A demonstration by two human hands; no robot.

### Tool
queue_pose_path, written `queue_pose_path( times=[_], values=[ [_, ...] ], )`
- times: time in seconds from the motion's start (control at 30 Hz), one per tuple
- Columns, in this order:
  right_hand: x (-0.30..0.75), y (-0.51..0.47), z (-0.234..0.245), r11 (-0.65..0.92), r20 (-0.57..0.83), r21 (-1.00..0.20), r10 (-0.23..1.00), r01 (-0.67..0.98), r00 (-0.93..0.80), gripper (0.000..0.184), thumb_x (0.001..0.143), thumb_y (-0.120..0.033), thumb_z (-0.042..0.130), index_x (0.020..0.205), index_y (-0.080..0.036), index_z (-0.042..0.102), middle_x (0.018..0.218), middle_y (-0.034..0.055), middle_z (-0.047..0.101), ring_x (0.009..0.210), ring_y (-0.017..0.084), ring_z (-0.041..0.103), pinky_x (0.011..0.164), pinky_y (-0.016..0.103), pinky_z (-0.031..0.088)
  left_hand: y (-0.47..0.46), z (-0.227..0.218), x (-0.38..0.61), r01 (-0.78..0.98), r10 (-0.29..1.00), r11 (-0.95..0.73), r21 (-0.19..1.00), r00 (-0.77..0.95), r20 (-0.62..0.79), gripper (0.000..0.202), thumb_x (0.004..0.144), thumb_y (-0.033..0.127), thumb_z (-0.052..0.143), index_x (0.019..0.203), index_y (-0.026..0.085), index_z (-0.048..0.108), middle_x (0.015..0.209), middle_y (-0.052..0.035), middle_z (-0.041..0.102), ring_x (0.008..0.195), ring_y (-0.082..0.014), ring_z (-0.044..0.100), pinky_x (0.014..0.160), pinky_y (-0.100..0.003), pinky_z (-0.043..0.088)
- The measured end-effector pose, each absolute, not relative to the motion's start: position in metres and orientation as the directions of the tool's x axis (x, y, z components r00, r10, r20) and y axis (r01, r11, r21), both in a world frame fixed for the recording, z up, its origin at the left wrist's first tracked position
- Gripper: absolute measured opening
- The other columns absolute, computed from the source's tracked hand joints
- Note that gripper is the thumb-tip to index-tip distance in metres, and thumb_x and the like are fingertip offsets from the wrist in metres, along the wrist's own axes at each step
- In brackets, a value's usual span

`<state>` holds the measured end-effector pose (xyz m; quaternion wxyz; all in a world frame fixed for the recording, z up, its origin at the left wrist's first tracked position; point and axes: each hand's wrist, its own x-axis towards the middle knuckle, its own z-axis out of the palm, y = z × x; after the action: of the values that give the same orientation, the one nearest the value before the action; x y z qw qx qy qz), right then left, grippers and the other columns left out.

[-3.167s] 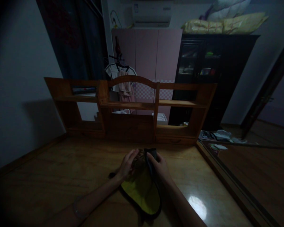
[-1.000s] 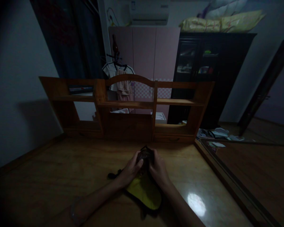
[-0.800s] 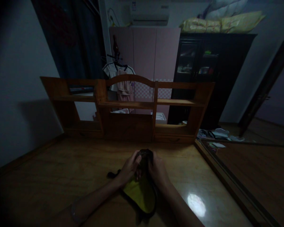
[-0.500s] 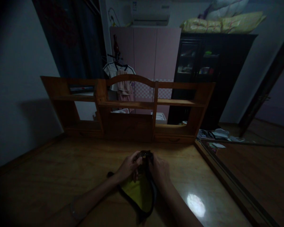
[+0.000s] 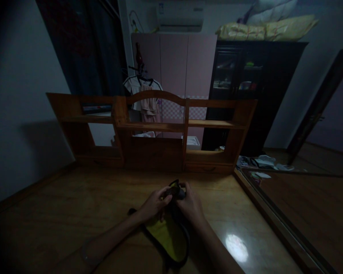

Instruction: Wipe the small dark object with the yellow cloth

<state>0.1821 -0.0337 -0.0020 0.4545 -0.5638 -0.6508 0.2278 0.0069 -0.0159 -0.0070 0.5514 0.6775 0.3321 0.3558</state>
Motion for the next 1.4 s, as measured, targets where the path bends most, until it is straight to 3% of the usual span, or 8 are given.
queue_pose_path(
  times=[0.13,0.3,0.47,0.63,0.8,0.97,1.23,1.4],
  values=[
    [0.181,-0.032,-0.006,0.308,0.341,-0.845,0.940,0.437,-0.004,0.046,0.065,-0.026,0.071,0.110,-0.022,0.060,0.098,0.0055,0.068,0.088,0.025,0.063,0.074,0.032,0.048,-0.018,-0.009,0.008,0.111,0.881,-0.176,0.978,0.462,0.106,0.052,0.084,0.054,0.056,0.121,0.018,0.054,0.081,-0.0035,0.067,0.033,-0.0088,0.054,0.029,-0.017,0.040],
    [0.182,-0.031,-0.011,0.368,0.378,-0.796,0.922,0.481,-0.079,0.054,0.064,-0.017,0.068,0.117,-0.021,0.055,0.112,0.0061,0.060,0.100,0.024,0.058,0.084,0.034,0.045,-0.017,-0.012,0.010,0.138,0.904,-0.180,0.974,0.413,0.108,0.049,0.083,0.053,0.057,0.118,0.020,0.057,0.083,-0.0035,0.069,0.031,-0.0082,0.053,0.027,-0.016,0.034],
    [0.179,-0.033,-0.009,0.390,0.395,-0.775,0.913,0.498,-0.100,0.055,0.068,-0.016,0.065,0.121,-0.022,0.052,0.115,0.0070,0.058,0.100,0.024,0.057,0.084,0.034,0.045,-0.017,-0.008,0.010,0.166,0.900,-0.191,0.967,0.424,0.105,0.047,0.085,0.054,0.052,0.118,0.019,0.056,0.081,-0.0040,0.068,0.033,-0.0106,0.055,0.028,-0.018,0.036],
    [0.176,-0.035,-0.002,0.396,0.380,-0.814,0.916,0.426,-0.127,0.046,0.072,-0.021,0.066,0.116,-0.019,0.053,0.106,0.0065,0.061,0.097,0.024,0.059,0.083,0.034,0.046,-0.018,-0.005,0.010,0.170,0.893,-0.192,0.967,0.439,0.100,0.049,0.086,0.054,0.051,0.119,0.019,0.054,0.075,-0.0030,0.067,0.032,-0.0108,0.054,0.029,-0.018,0.039],
    [0.179,-0.032,-0.005,0.383,0.362,-0.828,0.923,0.410,-0.130,0.040,0.069,-0.016,0.060,0.109,-0.019,0.056,0.100,0.0052,0.063,0.093,0.024,0.060,0.079,0.032,0.046,-0.020,-0.004,0.011,0.188,0.894,-0.227,0.956,0.430,0.128,0.046,0.085,0.055,0.052,0.114,0.019,0.057,0.073,-0.0017,0.066,0.032,-0.0105,0.052,0.028,-0.018,0.038],
    [0.176,-0.030,-0.010,0.405,0.421,-0.795,0.904,0.453,-0.068,0.047,0.064,-0.011,0.053,0.110,-0.018,0.056,0.102,0.0074,0.064,0.095,0.024,0.059,0.083,0.034,0.046,-0.022,-0.003,0.011,0.249,0.910,-0.224,0.942,0.399,0.111,0.049,0.081,0.053,0.058,0.118,0.020,0.057,0.077,-0.0017,0.068,0.034,-0.0121,0.054,0.030,-0.020,0.037],
    [0.174,-0.031,-0.007,0.423,0.485,-0.810,0.873,0.406,0.059,0.047,0.069,-0.013,0.053,0.116,-0.020,0.056,0.105,0.0063,0.066,0.096,0.023,0.062,0.083,0.033,0.048,-0.024,0.005,0.011,0.383,0.912,-0.387,0.839,0.296,0.286,0.045,0.079,0.039,0.062,0.119,0.020,0.060,0.087,-0.0014,0.072,0.064,-0.0152,0.065,0.054,-0.019,0.047],
    [0.173,-0.025,-0.003,0.327,0.404,-0.840,0.910,0.433,0.096,0.031,0.080,-0.031,0.056,0.107,-0.017,0.064,0.102,0.0088,0.068,0.096,0.026,0.062,0.085,0.037,0.048,-0.023,0.002,0.010,0.310,0.908,-0.419,0.853,0.162,0.387,0.044,0.082,0.040,0.059,0.119,0.017,0.059,0.085,-0.0009,0.071,0.067,-0.0147,0.064,0.058,-0.020,0.048]
  ],
)
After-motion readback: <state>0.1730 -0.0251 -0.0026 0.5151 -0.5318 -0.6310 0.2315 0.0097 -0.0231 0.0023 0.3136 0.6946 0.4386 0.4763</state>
